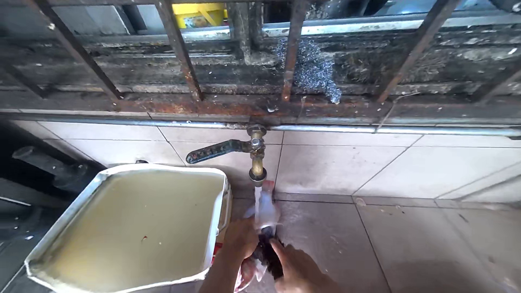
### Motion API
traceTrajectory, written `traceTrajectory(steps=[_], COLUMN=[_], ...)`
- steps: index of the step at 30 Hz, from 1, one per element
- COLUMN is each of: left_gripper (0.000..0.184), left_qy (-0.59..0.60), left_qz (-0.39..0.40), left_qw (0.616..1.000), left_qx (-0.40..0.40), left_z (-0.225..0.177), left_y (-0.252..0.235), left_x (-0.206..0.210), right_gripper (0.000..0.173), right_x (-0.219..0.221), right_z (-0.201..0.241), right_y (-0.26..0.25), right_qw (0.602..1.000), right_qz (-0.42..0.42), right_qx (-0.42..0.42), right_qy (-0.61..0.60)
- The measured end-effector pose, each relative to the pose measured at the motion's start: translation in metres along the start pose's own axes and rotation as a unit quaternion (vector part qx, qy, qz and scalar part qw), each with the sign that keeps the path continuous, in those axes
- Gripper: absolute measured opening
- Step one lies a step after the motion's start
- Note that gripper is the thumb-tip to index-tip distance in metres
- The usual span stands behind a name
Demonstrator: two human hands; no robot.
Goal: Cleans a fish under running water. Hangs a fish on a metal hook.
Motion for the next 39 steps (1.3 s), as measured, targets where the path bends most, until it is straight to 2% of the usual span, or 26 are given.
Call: traceTrajectory(steps=[1,2,5,6,7,9,10,12,14,17,18,19,20,21,22,24,27,29,31,32,34,37,38,39], left_gripper=[0.048,0.047,0.045,0.046,0.048,0.050,0.050,0.046,0.044,0.045,0.046,0.046,0.045,0.044,0.043,0.043,0.043,0.043,0.045,0.045,0.043,0.042,0.043,0.044], left_qy=[-0.007,-0.009,0.002,0.003,0.004,0.006,0.006,-0.003,0.004,0.020,0.013,-0.002,-0.019,-0.029,-0.030,-0.002,0.019,0.000,-0.015,-0.017,-0.005,0.000,-0.002,0.002], left_qz=[0.003,0.006,0.007,0.010,0.011,0.009,0.011,0.008,0.006,-0.007,-0.005,0.000,0.004,0.006,0.006,0.003,0.007,0.002,0.004,0.002,-0.006,-0.002,-0.006,-0.009], left_qw=[1.000,1.000,1.000,1.000,1.000,1.000,1.000,1.000,1.000,0.999,0.999,0.999,0.999,0.999,0.998,0.999,1.000,1.000,0.999,0.999,0.999,1.000,1.000,1.000], left_qx=[0.001,0.006,0.016,0.016,0.016,0.012,0.010,0.020,0.029,0.032,0.032,0.033,0.036,0.043,0.048,0.042,0.023,0.022,0.030,0.035,0.036,0.021,0.016,0.012], left_z=[-0.002,-0.004,-0.002,-0.001,-0.001,-0.003,-0.002,-0.002,-0.002,-0.001,-0.004,-0.009,-0.010,-0.011,-0.012,-0.008,-0.002,-0.005,-0.004,-0.004,0.000,-0.001,-0.003,-0.003], left_y=[0.001,0.003,0.004,0.005,0.005,0.003,0.003,0.004,0.006,0.003,0.003,0.003,0.003,0.004,0.005,0.005,0.004,0.004,0.004,0.003,0.002,0.005,0.003,0.002], left_x=[0.001,0.001,-0.002,-0.002,-0.001,-0.003,-0.003,-0.001,-0.001,0.002,0.001,-0.001,-0.001,0.002,0.004,0.000,0.002,-0.003,0.003,0.004,0.000,-0.001,-0.002,-0.004], right_gripper=[0.089,0.084,0.060,0.060,0.063,0.079,0.079,0.065,0.064,0.078,0.083,0.087,0.082,0.071,0.066,0.074,0.086,0.091,0.075,0.067,0.074,0.077,0.077,0.081], right_x=[0.000,-0.005,-0.029,-0.028,-0.024,-0.015,-0.012,-0.013,-0.027,-0.027,-0.019,-0.014,-0.011,-0.012,-0.019,-0.040,-0.025,-0.012,-0.011,-0.020,-0.039,-0.033,-0.031,-0.031], right_z=[0.005,0.012,0.019,0.015,0.010,0.013,0.020,0.033,0.037,0.016,0.010,0.009,0.013,0.017,0.021,0.028,0.010,0.007,0.017,0.021,0.028,0.009,0.005,0.007], right_y=[0.006,0.012,0.009,0.003,-0.004,-0.013,-0.013,-0.007,-0.006,-0.013,-0.016,-0.018,-0.018,-0.015,-0.010,-0.005,-0.010,-0.019,-0.012,-0.005,0.001,-0.008,-0.013,-0.019], right_qw=[1.000,0.999,0.964,0.964,0.977,0.996,0.996,0.989,0.990,0.994,0.996,0.998,0.999,0.997,0.994,0.992,0.994,0.998,0.997,0.996,0.996,0.991,0.990,0.992], right_qz=[0.011,-0.016,-0.235,-0.236,-0.185,-0.020,0.044,0.117,0.083,-0.059,-0.057,-0.019,0.030,0.074,0.102,0.061,-0.062,-0.010,0.080,0.094,0.036,-0.095,-0.103,-0.075], right_qx=[0.002,-0.006,-0.019,0.000,0.027,0.059,0.048,0.007,-0.008,0.020,0.029,0.034,0.027,0.018,0.011,0.009,0.036,0.042,0.019,0.010,0.005,0.030,0.042,0.054], right_qy=[0.012,0.037,0.122,0.124,0.106,0.061,0.063,0.086,0.112,0.086,0.069,0.049,0.031,0.012,0.032,0.107,0.087,0.045,0.002,0.008,0.082,0.091,0.085,0.085])
Point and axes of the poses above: each hand's wrist, its own y-axis away from the middle knuckle, its own x-axis out of the palm, z = x × y, the point moved 9 cm from there along -y, towards the middle knuckle, and after that the axes turned 9 degrees about -x, right-handed, at the moved point
